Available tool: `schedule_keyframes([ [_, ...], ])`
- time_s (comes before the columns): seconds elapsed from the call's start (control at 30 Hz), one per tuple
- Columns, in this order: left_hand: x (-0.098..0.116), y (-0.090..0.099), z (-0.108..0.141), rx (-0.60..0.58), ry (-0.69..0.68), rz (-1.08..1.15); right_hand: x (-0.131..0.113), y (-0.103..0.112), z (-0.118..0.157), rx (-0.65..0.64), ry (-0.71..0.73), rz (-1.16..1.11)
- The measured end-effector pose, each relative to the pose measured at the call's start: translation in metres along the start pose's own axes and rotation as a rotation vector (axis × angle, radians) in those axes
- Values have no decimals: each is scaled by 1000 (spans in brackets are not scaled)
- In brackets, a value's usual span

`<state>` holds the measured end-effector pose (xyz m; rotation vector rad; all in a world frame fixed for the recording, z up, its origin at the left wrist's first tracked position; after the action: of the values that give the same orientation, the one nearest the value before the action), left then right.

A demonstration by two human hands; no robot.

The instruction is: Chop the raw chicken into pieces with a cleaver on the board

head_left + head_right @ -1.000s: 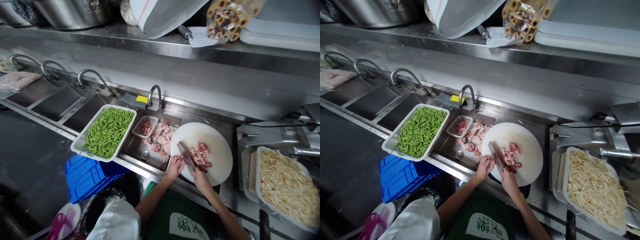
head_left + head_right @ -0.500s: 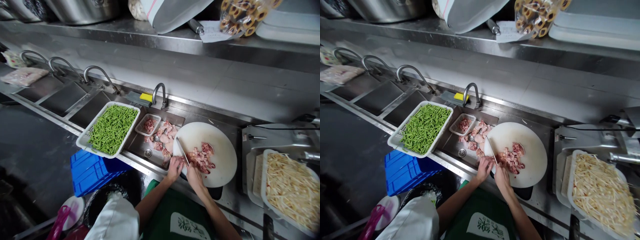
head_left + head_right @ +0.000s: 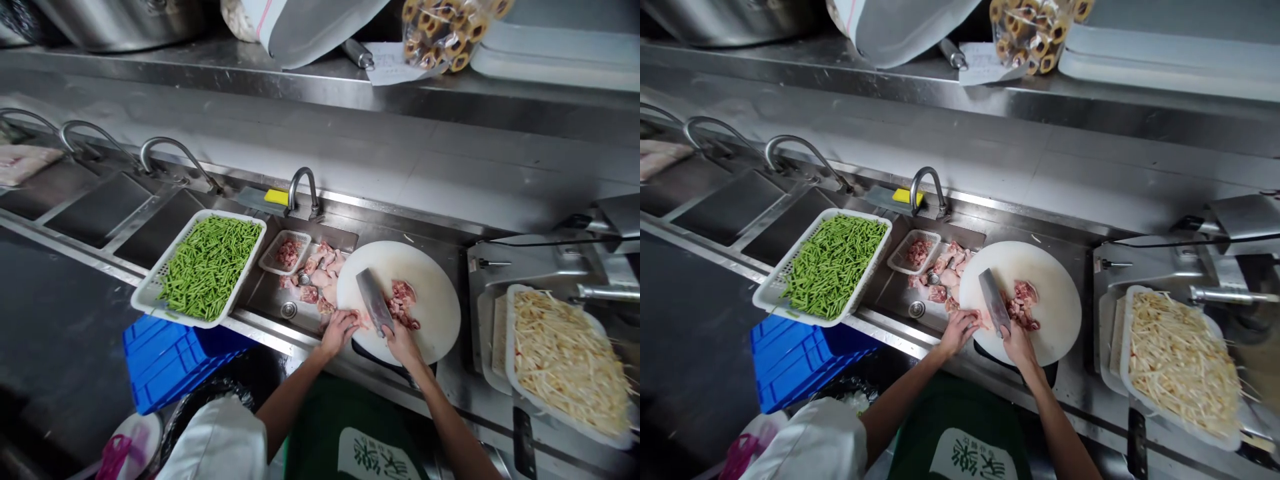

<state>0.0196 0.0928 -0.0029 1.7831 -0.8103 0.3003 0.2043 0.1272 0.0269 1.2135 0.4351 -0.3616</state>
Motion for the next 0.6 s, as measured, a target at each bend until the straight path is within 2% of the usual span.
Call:
schedule_keyframes([
  [0.07, 4, 5, -4, 15, -25, 32, -9, 6, 8, 0, -6, 55],
  [0.1, 4, 12, -5, 64, -9, 47, -18, 8, 13, 9, -4, 83],
  [0.2, -7, 40, 8, 299, 146, 58, -49, 10, 24, 63, 13, 132],
  [0.23, -10, 44, 13, 344, 192, 50, -57, 6, 25, 62, 15, 138],
  [0.27, -10, 44, 17, 340, 203, 43, -64, -1, 25, 39, 10, 141],
  [0.33, -3, 30, 17, 234, 146, 34, -71, -18, 20, -49, 1, 136],
  [0.43, 7, 6, 11, 105, 79, -4, -67, -31, 9, -169, -1, 88],
  [0.5, 11, -2, 4, 74, 103, -48, -57, -22, 3, -153, 4, 35],
  [0.6, 25, -14, -9, -21, 74, -53, -25, 14, 4, 29, -7, -67],
])
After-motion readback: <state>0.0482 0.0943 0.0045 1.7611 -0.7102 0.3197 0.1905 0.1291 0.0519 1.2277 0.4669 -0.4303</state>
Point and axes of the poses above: each hand's wrist, its own z-axis away from the middle knuckle, its own y-axis out of the back of the hand, x = y × z, the point moved 9 cm from there along -z, towards the middle knuckle, and after that the axes turned 10 degrees about -z, right-handed, at the moved point
